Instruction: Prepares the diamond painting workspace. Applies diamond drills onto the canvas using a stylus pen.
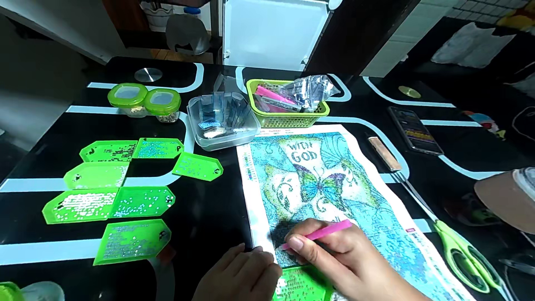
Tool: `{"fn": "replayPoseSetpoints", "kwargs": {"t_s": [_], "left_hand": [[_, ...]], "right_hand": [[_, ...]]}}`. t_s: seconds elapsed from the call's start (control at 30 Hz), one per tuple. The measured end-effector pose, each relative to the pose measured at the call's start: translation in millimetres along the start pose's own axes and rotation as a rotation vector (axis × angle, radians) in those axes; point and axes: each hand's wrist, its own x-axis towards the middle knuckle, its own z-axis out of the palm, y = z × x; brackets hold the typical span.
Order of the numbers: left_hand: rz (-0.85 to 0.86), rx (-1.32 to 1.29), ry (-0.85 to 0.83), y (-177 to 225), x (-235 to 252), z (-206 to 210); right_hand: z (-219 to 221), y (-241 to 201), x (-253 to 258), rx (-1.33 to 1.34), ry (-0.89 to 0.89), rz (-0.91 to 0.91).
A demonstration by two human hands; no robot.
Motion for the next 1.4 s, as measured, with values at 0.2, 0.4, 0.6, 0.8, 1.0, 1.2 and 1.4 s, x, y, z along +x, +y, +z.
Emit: {"fn": "replayPoseSetpoints", "kwargs": {"t_s": [0.2, 0.4, 0.6, 0.8, 1.0, 1.2, 1.4], "left_hand": [[-0.003, 0.004, -0.01, 0.6, 0.1, -0.5], [-0.001, 0.003, 0.004, 0.3, -0.5, -0.1], [0.005, -0.004, 0.03, -0.6, -1.4, 2.4], [0.007, 0.016, 0.028, -1.1, -2.1, 3.0], [0.004, 0.02, 0.017, -0.4, -0.9, 1.6], [-0.002, -0.002, 0.005, 0.0, -0.6, 0.2], [-0.008, -0.009, -0.002, 0.7, -0.4, -0.1]], "right_hand": [[2.4, -6.8, 3.9, -0.122, -0.035, -0.056], [0.1, -8.9, -8.4, 0.085, 0.121, -0.041], [8.9, -14.6, -18.4, 0.006, 0.034, -0.069], [10.5, -13.7, -15.5, -0.025, 0.013, -0.089], [11.6, -10.9, -14.7, -0.044, 0.003, -0.121], [6.4, -12.9, -9.3, 0.259, 0.093, 0.078], [13.8, -0.1, 2.7, 0.265, 0.204, 0.156]]}}
